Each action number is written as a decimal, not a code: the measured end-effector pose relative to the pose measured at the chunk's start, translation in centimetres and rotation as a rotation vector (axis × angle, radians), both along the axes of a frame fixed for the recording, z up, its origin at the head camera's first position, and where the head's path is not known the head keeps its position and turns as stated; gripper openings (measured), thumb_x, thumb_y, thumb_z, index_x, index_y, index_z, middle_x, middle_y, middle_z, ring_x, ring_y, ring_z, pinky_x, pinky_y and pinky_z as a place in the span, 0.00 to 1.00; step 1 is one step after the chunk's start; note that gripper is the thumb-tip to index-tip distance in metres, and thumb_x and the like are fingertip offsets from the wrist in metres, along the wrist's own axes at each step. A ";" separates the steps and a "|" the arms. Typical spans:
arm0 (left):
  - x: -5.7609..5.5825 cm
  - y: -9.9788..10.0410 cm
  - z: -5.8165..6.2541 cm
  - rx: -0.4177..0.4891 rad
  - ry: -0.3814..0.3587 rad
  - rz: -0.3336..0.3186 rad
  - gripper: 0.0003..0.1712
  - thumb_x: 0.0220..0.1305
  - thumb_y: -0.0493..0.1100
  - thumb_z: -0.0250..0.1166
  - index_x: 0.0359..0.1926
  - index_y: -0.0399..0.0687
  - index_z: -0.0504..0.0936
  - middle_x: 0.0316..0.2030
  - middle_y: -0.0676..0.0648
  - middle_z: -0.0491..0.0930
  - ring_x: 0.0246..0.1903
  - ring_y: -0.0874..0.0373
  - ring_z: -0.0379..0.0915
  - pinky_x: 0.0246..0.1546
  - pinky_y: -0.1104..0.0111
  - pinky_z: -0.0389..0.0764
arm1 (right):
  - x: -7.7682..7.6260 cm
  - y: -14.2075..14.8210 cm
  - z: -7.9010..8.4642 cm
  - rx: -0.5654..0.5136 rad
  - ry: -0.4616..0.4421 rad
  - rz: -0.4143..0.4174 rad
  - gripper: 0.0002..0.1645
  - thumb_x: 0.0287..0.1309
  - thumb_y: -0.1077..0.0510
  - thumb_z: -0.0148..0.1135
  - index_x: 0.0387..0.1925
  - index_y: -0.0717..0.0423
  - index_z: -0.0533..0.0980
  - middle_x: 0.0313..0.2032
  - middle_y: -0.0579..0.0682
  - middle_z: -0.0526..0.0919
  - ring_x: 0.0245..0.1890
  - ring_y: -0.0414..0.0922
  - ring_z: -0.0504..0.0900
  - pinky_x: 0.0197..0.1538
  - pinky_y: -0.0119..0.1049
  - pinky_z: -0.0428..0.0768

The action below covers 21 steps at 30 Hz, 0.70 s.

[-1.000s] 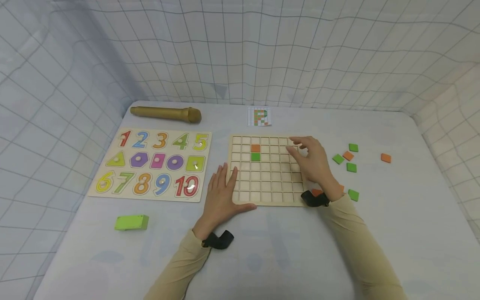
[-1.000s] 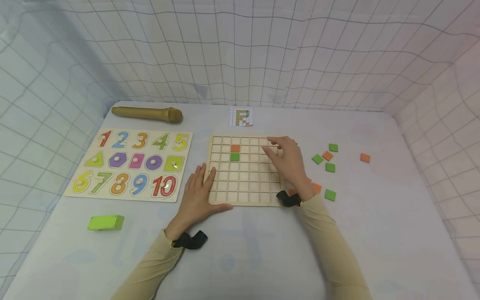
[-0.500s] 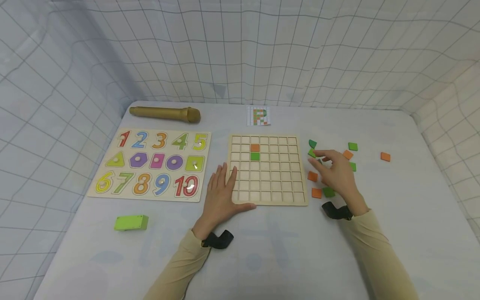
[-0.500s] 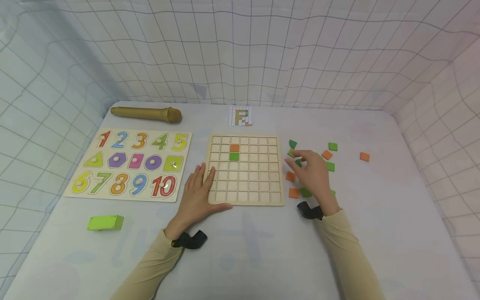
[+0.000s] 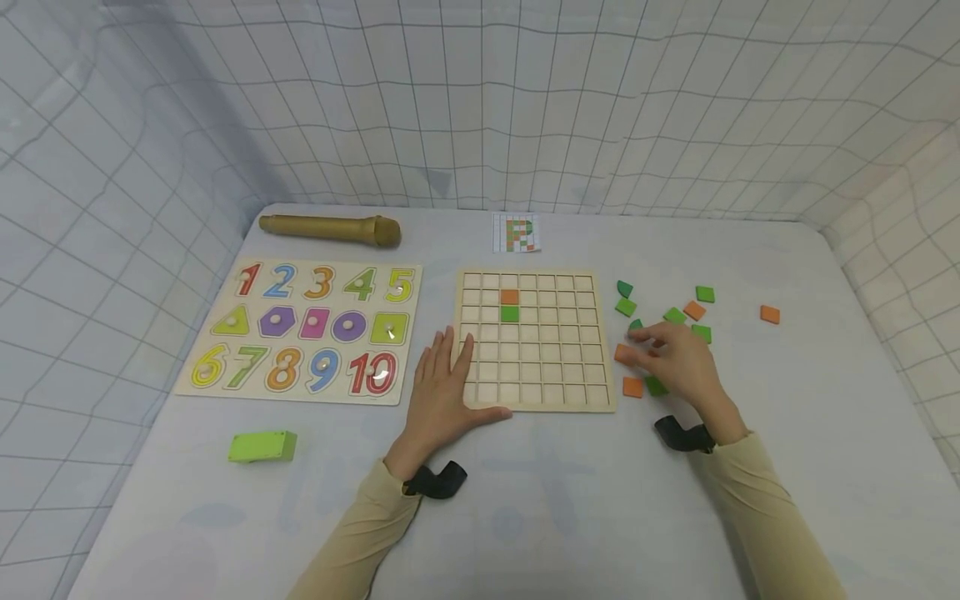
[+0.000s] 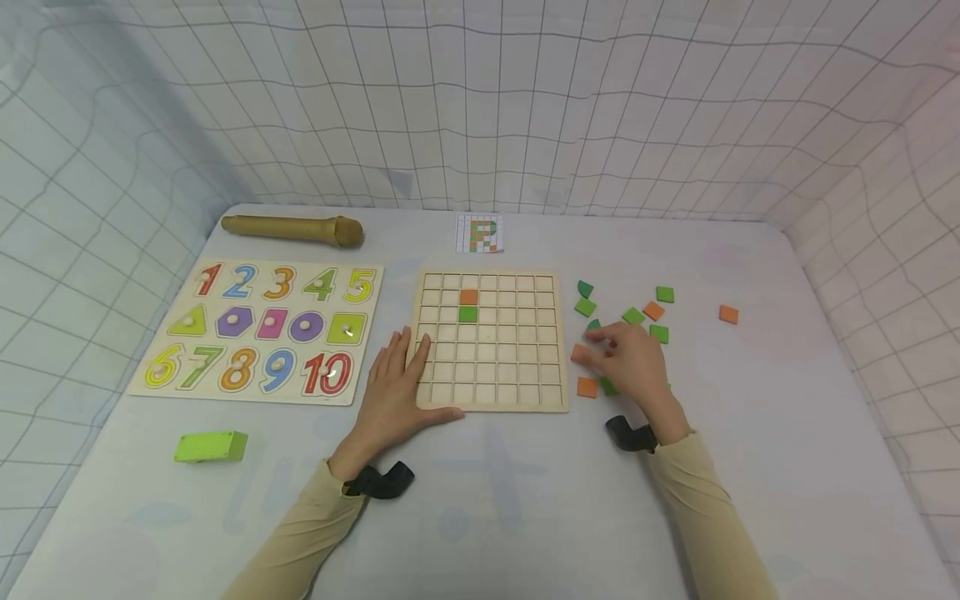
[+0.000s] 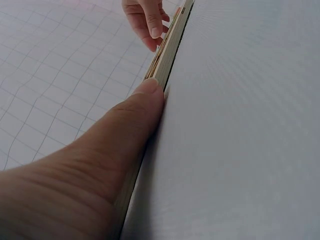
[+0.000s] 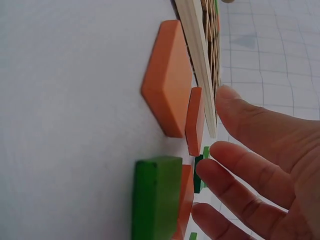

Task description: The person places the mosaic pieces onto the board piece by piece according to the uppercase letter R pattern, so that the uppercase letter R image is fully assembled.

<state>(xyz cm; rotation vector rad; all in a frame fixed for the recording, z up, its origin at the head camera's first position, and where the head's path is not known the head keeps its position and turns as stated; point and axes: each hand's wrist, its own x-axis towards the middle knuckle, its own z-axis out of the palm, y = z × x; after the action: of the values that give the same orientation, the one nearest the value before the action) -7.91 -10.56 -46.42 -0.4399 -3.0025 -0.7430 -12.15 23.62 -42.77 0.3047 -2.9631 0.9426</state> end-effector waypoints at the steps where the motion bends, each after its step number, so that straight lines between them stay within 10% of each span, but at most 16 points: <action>1: 0.0 0.0 0.0 0.001 0.001 0.001 0.68 0.40 0.73 0.69 0.73 0.40 0.52 0.72 0.35 0.42 0.71 0.44 0.31 0.68 0.54 0.35 | 0.0 0.0 -0.1 0.003 0.001 0.004 0.19 0.49 0.53 0.73 0.41 0.61 0.84 0.42 0.58 0.83 0.36 0.52 0.79 0.29 0.39 0.74; 21: 0.0 0.0 -0.2 -0.007 0.000 0.006 0.69 0.39 0.74 0.69 0.73 0.41 0.51 0.72 0.36 0.41 0.71 0.45 0.30 0.68 0.54 0.35 | 0.2 0.1 -0.6 0.055 0.012 0.032 0.15 0.47 0.59 0.74 0.39 0.60 0.84 0.33 0.52 0.82 0.32 0.49 0.76 0.32 0.40 0.72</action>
<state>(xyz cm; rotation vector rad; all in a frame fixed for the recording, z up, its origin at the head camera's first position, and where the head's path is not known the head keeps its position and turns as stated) -7.94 -10.54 -46.61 -0.4310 -3.0060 -0.7325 -12.00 23.68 -43.39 0.3587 -2.9862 0.8607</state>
